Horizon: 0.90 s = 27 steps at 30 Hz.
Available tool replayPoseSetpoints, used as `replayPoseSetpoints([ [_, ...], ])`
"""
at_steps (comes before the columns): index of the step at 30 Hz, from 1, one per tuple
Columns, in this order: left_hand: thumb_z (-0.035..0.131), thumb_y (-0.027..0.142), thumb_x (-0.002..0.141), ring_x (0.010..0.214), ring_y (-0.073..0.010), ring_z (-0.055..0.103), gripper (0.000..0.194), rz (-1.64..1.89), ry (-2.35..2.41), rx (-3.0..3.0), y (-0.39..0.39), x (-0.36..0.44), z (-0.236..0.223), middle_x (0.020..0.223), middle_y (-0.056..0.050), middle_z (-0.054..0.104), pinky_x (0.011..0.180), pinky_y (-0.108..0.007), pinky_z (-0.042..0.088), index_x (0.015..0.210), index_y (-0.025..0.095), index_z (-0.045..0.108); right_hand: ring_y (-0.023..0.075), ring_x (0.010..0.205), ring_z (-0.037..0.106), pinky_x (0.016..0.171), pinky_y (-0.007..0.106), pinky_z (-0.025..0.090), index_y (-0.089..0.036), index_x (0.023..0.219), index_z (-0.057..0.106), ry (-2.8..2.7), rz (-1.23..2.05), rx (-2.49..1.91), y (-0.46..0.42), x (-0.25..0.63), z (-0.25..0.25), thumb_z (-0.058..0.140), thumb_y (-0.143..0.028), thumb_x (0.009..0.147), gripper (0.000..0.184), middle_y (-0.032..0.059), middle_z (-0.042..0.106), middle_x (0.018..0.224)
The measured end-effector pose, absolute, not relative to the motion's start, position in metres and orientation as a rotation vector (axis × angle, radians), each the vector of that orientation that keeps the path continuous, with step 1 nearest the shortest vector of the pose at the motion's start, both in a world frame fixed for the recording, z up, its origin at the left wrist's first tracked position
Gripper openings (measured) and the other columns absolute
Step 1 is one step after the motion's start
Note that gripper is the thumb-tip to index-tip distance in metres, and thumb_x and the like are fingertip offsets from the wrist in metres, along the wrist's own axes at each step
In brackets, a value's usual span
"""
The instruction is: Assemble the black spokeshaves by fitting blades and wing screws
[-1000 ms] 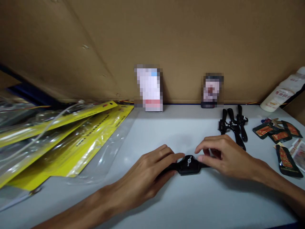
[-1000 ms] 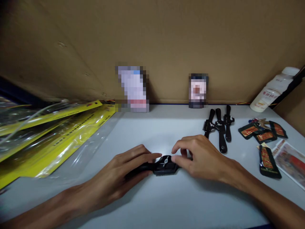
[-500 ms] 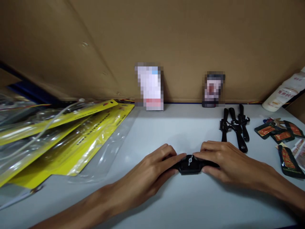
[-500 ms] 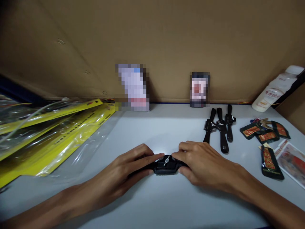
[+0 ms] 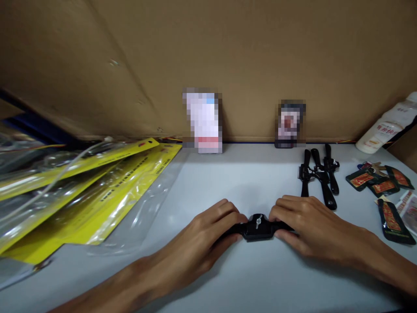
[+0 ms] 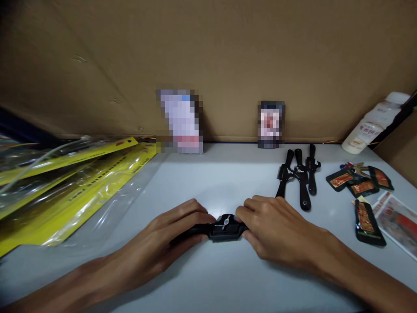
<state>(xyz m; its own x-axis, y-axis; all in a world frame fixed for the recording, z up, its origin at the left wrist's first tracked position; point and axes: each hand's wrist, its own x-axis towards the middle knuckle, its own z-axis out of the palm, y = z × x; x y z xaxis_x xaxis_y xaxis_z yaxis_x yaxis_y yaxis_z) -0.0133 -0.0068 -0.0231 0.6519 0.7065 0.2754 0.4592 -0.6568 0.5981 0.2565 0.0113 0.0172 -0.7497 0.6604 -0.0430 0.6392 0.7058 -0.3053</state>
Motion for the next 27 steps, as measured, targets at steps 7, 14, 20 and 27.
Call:
replayPoseSetpoints([
  [7, 0.052, 0.009, 0.103, 0.089, -0.0173, 0.062, 0.023, 0.686, 0.899, 2.395, -0.008, -0.014, -0.022, 0.101, -0.002, 0.064, 0.075, -0.027, 0.053, 0.116, 0.024, 0.061, 0.0204, 0.084, 0.063, 0.071, 0.033, 0.041, -0.018, 0.098, 0.064, -2.832, 0.488, -1.108, 0.011, 0.255, 0.02, 0.069, -0.014, 0.091, 0.01, 0.0042, 0.067, 0.095],
  [14, 0.051, 0.009, 0.103, 0.088, -0.017, 0.062, 0.023, 0.678, 0.9, 2.381, -0.008, -0.013, -0.021, 0.101, -0.002, 0.064, 0.075, -0.027, 0.053, 0.117, 0.024, 0.061, 0.0212, 0.085, 0.063, 0.071, 0.033, 0.042, -0.017, 0.1, 0.066, -2.835, 0.507, -1.096, 0.011, 0.257, 0.023, 0.07, -0.014, 0.09, 0.011, 0.0052, 0.068, 0.096],
  [20, 0.051, 0.011, 0.104, 0.088, -0.0187, 0.062, 0.025, 0.673, 0.909, 2.374, -0.009, -0.014, -0.024, 0.103, -0.003, 0.063, 0.076, -0.03, 0.053, 0.123, 0.025, 0.059, 0.0203, 0.082, 0.063, 0.07, 0.033, 0.044, -0.018, 0.11, 0.068, -2.63, 0.407, -1.055, 0.008, 0.254, 0.019, 0.062, -0.025, 0.1, 0.013, 0.0056, 0.068, 0.096],
  [27, 0.052, 0.01, 0.103, 0.087, -0.0186, 0.061, 0.022, 0.712, 0.905, 2.37, -0.008, -0.011, -0.023, 0.101, -0.002, 0.062, 0.074, -0.029, 0.052, 0.119, 0.024, 0.06, 0.0199, 0.076, 0.058, 0.061, 0.032, 0.039, -0.016, 0.099, 0.068, -2.625, 0.153, -0.841, 0.005, 0.241, 0.001, 0.05, -0.027, 0.107, 0.023, 0.0062, 0.064, 0.087],
])
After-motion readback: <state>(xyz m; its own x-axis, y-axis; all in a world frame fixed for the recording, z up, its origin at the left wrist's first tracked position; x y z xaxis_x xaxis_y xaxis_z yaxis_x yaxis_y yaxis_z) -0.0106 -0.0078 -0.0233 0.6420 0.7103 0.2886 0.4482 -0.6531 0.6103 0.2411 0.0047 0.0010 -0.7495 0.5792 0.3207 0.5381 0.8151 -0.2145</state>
